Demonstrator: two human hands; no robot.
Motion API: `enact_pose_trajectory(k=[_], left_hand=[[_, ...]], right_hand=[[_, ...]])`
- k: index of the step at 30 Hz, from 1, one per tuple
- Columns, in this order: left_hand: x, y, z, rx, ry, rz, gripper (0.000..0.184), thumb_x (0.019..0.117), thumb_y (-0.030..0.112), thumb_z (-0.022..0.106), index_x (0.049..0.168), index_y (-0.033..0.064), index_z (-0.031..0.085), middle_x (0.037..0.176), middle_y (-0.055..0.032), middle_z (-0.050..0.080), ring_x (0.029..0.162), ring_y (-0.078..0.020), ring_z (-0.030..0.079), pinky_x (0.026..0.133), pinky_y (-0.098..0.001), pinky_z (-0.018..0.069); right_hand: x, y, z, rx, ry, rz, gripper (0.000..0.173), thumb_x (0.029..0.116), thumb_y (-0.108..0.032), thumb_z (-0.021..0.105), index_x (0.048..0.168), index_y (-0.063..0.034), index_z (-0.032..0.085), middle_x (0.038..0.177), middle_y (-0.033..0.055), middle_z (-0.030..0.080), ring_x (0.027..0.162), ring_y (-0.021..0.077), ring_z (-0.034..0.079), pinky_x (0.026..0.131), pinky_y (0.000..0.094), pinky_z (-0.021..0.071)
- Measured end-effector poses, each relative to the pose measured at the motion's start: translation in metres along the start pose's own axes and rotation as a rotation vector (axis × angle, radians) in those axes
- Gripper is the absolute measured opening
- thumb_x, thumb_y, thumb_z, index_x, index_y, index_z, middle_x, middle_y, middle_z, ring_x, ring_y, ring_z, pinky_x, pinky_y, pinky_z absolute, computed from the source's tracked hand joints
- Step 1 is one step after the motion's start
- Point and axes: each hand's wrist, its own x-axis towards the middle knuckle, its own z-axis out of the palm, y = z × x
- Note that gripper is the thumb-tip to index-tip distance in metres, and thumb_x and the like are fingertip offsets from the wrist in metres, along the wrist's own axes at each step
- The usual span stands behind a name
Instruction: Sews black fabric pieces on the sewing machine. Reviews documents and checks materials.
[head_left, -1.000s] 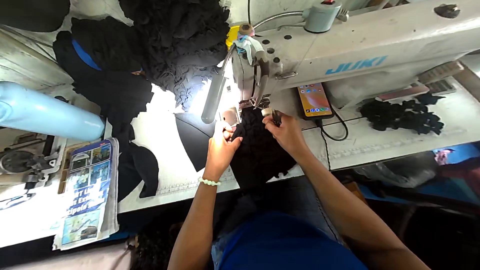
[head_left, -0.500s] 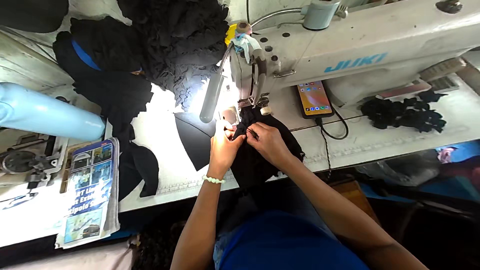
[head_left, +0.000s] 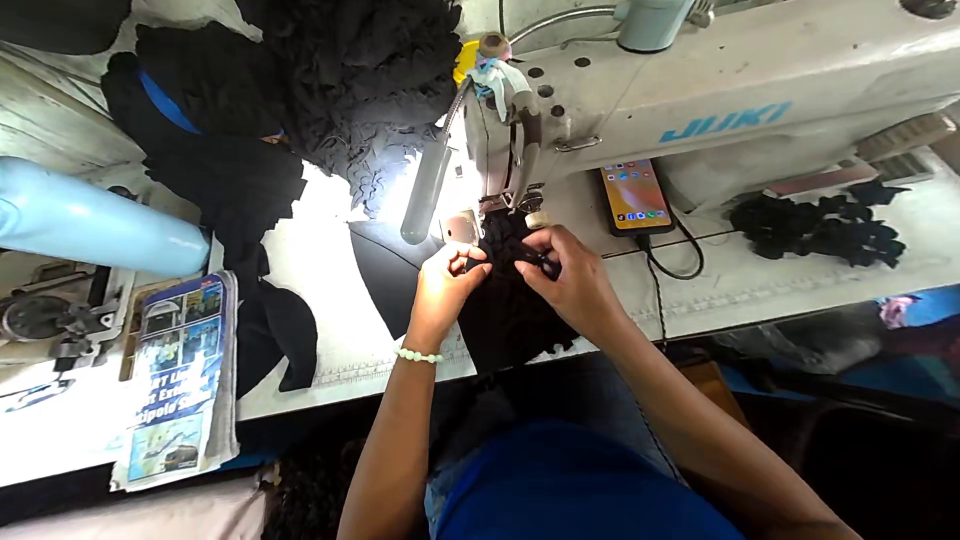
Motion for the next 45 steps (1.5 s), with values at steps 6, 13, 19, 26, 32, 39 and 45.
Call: enact_pose_trajectory(k=[6, 13, 19, 26, 32, 39, 45], left_hand=[[-0.001, 0.002, 0.001, -0.035, 0.006, -0.016, 0.019, 0.0881, 0.0, 0.076, 0.104, 0.0069, 0.068, 0.074, 0.0004, 0.065, 0.061, -0.0047, 0.055, 0.058, -0.0208, 0.0462], [-0.001, 0.0, 0.002, -0.016, 0.026, -0.011, 0.019, 0.0876, 0.001, 0.077, 0.103, 0.0077, 0.069, 0.072, 0.0007, 0.062, 0.059, -0.0049, 0.053, 0.057, -0.0211, 0.0453], [0.0, -0.004, 0.005, -0.025, 0.061, 0.008, 0.02, 0.0854, 0.0, 0.079, 0.1, 0.0085, 0.068, 0.068, 0.0015, 0.057, 0.057, -0.0058, 0.05, 0.055, -0.0212, 0.0434], [-0.005, -0.007, 0.015, 0.07, 0.163, 0.05, 0.021, 0.0827, 0.002, 0.082, 0.096, 0.0095, 0.067, 0.07, 0.0014, 0.061, 0.059, -0.0068, 0.054, 0.056, -0.0235, 0.0451], [-0.005, -0.008, 0.017, 0.111, 0.183, 0.056, 0.022, 0.0819, 0.002, 0.083, 0.095, 0.01, 0.067, 0.076, 0.001, 0.064, 0.065, -0.0076, 0.058, 0.06, -0.0255, 0.0478], [-0.005, -0.008, 0.017, 0.111, 0.167, 0.066, 0.022, 0.0828, 0.002, 0.082, 0.097, 0.0101, 0.067, 0.081, 0.0003, 0.066, 0.069, -0.0076, 0.059, 0.062, -0.0257, 0.0488], [-0.005, -0.009, 0.015, 0.108, 0.147, 0.059, 0.022, 0.0838, 0.002, 0.081, 0.099, 0.0097, 0.067, 0.079, -0.0002, 0.067, 0.069, -0.0089, 0.062, 0.063, -0.0275, 0.0506]], right_hand=[[-0.01, 0.0, 0.007, 0.038, -0.059, -0.014, 0.019, 0.0919, -0.019, 0.077, 0.101, -0.0031, 0.074, 0.092, 0.0074, 0.066, 0.076, 0.0129, 0.062, 0.068, 0.0276, 0.0541], [-0.009, 0.001, 0.014, 0.011, -0.033, -0.031, 0.019, 0.0928, -0.018, 0.076, 0.1, -0.0006, 0.074, 0.096, 0.0116, 0.068, 0.079, 0.0186, 0.066, 0.071, 0.0336, 0.0565], [-0.009, -0.001, 0.015, 0.014, -0.021, 0.006, 0.017, 0.0941, -0.017, 0.075, 0.101, -0.0016, 0.074, 0.093, 0.0092, 0.068, 0.072, 0.0143, 0.062, 0.066, 0.0291, 0.0528], [-0.005, -0.006, 0.016, 0.034, -0.066, 0.141, 0.016, 0.0966, -0.017, 0.073, 0.103, -0.0023, 0.073, 0.093, 0.0091, 0.068, 0.07, 0.0143, 0.06, 0.067, 0.0315, 0.0525], [0.001, -0.007, 0.014, 0.05, -0.126, 0.218, 0.015, 0.0962, -0.017, 0.074, 0.101, -0.003, 0.071, 0.087, 0.008, 0.068, 0.069, 0.0154, 0.059, 0.066, 0.0348, 0.0511], [0.006, -0.003, 0.01, 0.159, -0.186, 0.293, 0.013, 0.0964, -0.014, 0.073, 0.101, -0.002, 0.07, 0.086, 0.0089, 0.069, 0.073, 0.0164, 0.063, 0.069, 0.0359, 0.0526], [0.007, 0.003, 0.008, 0.205, -0.226, 0.273, 0.014, 0.0973, -0.016, 0.072, 0.101, -0.0023, 0.07, 0.087, 0.008, 0.069, 0.073, 0.0157, 0.063, 0.069, 0.0356, 0.0531]])
